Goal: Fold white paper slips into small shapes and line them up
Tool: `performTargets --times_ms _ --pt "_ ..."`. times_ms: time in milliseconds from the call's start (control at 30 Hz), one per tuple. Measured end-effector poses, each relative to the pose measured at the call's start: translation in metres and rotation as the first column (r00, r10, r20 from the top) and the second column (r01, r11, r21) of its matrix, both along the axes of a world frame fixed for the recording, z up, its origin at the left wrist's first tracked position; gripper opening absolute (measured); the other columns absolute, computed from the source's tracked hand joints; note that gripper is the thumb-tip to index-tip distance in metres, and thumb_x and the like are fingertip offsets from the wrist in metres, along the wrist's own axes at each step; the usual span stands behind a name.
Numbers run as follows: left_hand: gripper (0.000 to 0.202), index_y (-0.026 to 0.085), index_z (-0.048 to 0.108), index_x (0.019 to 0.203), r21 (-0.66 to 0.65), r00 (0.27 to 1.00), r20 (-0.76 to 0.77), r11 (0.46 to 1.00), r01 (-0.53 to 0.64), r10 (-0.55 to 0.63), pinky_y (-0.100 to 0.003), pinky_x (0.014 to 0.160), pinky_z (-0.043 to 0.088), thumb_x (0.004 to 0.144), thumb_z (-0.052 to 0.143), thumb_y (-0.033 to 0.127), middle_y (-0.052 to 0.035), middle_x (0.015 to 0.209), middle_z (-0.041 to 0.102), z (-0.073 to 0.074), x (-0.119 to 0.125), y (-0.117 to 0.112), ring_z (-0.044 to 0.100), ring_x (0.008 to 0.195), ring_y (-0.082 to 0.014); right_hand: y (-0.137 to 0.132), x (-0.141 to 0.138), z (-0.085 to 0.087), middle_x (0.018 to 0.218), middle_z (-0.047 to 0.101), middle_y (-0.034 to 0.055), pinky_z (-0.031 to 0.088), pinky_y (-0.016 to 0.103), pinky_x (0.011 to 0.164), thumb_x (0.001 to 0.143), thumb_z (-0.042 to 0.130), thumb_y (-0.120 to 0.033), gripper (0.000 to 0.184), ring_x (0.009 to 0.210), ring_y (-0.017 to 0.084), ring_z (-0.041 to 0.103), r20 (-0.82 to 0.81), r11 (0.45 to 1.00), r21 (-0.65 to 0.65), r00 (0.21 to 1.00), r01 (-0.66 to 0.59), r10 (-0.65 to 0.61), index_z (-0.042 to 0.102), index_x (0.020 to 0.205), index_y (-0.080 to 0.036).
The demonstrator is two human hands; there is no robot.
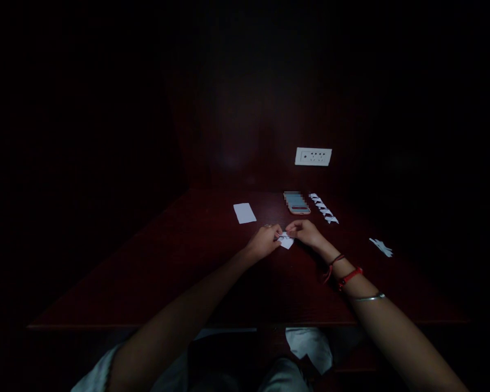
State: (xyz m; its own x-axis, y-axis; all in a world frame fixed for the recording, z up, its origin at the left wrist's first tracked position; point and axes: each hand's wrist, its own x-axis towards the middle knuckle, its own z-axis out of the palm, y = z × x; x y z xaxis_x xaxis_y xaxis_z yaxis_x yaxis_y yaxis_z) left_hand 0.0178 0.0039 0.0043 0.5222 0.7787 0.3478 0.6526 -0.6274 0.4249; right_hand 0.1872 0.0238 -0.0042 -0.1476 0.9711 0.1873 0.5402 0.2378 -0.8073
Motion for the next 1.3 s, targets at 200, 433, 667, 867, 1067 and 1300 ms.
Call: performTargets --times_ms 200,433,667,867,1067,1300 --pt "0.025 0.019 0.049 0.083 -0.060 0.995 0.094 0.998 0.021 -0.016 -0.022 0.066 0.040 0.060 0.054 0.013 0.0014 0.079 0.056 -0.001 0.002 -0.002 0.053 0.074 -0.0126 -0.005 -0.004 0.004 0.062 0.059 0.0006 0.041 0.020 0.054 0.053 0.057 -0.012 0.019 0.056 0.009 0.052 -0.114 0.994 -0.099 0.992 0.041 -0.053 0.058 0.072 -0.013" --pt "0.034 0.018 0.046 0.085 -0.112 0.974 0.227 0.992 0.049 -0.023 -0.020 0.062 0.041 0.055 0.055 0.006 0.0024 0.076 0.055 0.002 0.000 -0.003 0.053 0.070 -0.0103 -0.013 -0.003 0.015 0.064 0.061 0.0021 0.041 0.020 0.050 0.057 0.057 -0.011 0.026 0.053 0.009 0.053 -0.166 0.995 -0.081 0.985 -0.060 0.046 0.056 0.083 -0.013" --pt "0.032 0.015 0.042 0.087 -0.244 0.866 0.500 0.960 0.135 0.005 -0.020 0.060 0.043 0.059 0.046 0.000 0.0005 0.077 0.052 0.007 0.002 0.003 0.053 0.066 -0.0084 -0.019 -0.003 0.023 0.072 0.060 0.0015 0.043 0.022 0.061 0.062 0.054 -0.017 0.023 0.064 0.010 0.055 0.009 0.969 0.233 0.997 -0.077 0.077 0.055 0.085 -0.016" --pt "0.012 0.016 0.044 0.083 -0.141 0.840 0.538 0.990 0.009 0.069 -0.022 0.061 0.043 0.071 0.046 0.020 0.0001 0.073 0.053 0.014 0.001 0.000 0.054 0.066 -0.0095 -0.029 -0.009 0.032 0.073 0.058 0.0020 0.042 0.023 0.063 0.065 0.052 -0.020 0.023 0.066 0.010 0.053 0.067 0.912 0.399 0.995 -0.097 0.076 0.053 0.087 -0.016" --pt "0.020 0.018 0.043 0.085 0.034 0.895 0.444 0.997 -0.071 0.049 -0.023 0.069 0.041 0.067 0.052 0.017 0.0014 0.073 0.053 0.023 0.000 -0.012 0.053 0.071 -0.0106 -0.033 -0.013 0.035 0.072 0.058 0.0022 0.041 0.022 0.062 0.069 0.047 -0.020 0.014 0.065 0.010 0.053 0.085 0.916 0.369 0.987 -0.157 0.135 0.053 0.081 -0.016" --pt "0.018 0.018 0.045 0.085 0.132 0.921 0.388 0.987 -0.087 0.030 -0.026 0.073 0.038 0.068 0.051 0.018 0.0011 0.076 0.054 0.032 -0.002 -0.017 0.052 0.076 -0.0124 -0.040 -0.012 0.043 0.067 0.057 0.0008 0.039 0.022 0.063 0.074 0.041 -0.021 0.010 0.063 0.010 0.054 0.125 0.890 0.424 0.984 -0.169 0.127 0.049 0.080 -0.017"
